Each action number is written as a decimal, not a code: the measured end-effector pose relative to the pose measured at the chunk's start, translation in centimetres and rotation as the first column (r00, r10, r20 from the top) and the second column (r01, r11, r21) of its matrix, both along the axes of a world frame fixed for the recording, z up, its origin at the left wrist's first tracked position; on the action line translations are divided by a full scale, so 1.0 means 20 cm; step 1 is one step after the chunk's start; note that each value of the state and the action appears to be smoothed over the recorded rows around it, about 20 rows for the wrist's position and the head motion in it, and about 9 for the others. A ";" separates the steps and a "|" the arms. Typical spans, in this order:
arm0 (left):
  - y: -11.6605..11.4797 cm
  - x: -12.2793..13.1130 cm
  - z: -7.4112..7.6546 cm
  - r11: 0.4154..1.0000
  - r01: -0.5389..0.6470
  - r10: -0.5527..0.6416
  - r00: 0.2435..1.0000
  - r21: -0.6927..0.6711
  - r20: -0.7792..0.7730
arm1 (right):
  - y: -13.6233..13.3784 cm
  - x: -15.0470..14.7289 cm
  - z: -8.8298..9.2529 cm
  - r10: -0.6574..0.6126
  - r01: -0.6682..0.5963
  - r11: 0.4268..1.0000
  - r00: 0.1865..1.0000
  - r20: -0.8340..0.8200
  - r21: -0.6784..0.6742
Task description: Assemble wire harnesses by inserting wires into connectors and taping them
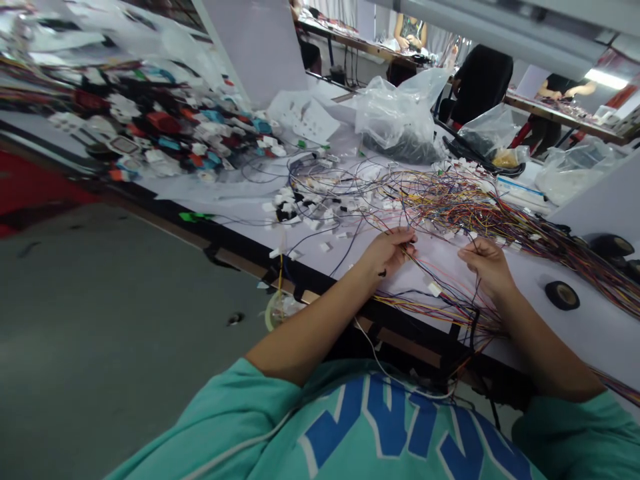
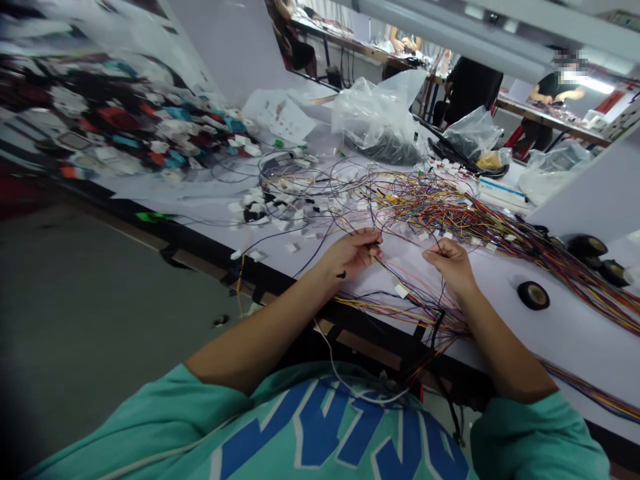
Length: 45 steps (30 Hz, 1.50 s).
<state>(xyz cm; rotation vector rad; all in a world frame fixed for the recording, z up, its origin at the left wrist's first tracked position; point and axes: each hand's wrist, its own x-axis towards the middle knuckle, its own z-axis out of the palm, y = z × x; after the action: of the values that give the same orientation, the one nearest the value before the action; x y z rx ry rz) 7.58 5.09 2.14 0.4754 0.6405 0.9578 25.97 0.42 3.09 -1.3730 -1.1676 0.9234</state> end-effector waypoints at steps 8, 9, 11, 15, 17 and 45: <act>-0.02 -0.03 0.03 1.000 -0.019 0.020 0.995 -0.007 0.094 | 0.00 0.03 0.02 0.014 -0.031 0.995 0.985 -0.171 -0.099; -0.02 -0.04 0.04 1.000 -0.026 0.026 0.996 -0.004 0.091 | 0.00 0.03 0.03 0.019 -0.038 0.995 0.982 -0.189 -0.097; -0.02 -0.04 0.04 0.999 -0.046 0.045 0.996 0.001 0.078 | 0.00 0.04 0.03 0.041 -0.060 0.994 0.979 -0.199 -0.090; -0.02 -0.03 0.05 0.993 -0.115 0.114 0.992 0.023 0.049 | 0.00 0.06 0.04 0.123 -0.140 0.985 0.980 -0.157 -0.104; -0.02 -0.03 0.05 0.988 -0.150 0.149 0.988 0.022 0.029 | 0.00 0.07 0.04 0.155 -0.169 0.980 0.980 -0.128 -0.106; 0.01 -0.08 0.10 0.959 -0.283 0.276 0.947 0.018 0.163 | 0.03 0.00 0.26 0.277 -0.306 0.893 0.952 -0.131 -0.330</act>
<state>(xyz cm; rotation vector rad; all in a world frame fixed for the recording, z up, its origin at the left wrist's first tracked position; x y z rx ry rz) 5.96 5.32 4.15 0.3443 0.5524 1.2675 25.91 1.03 8.27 -1.4414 -1.2085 1.4445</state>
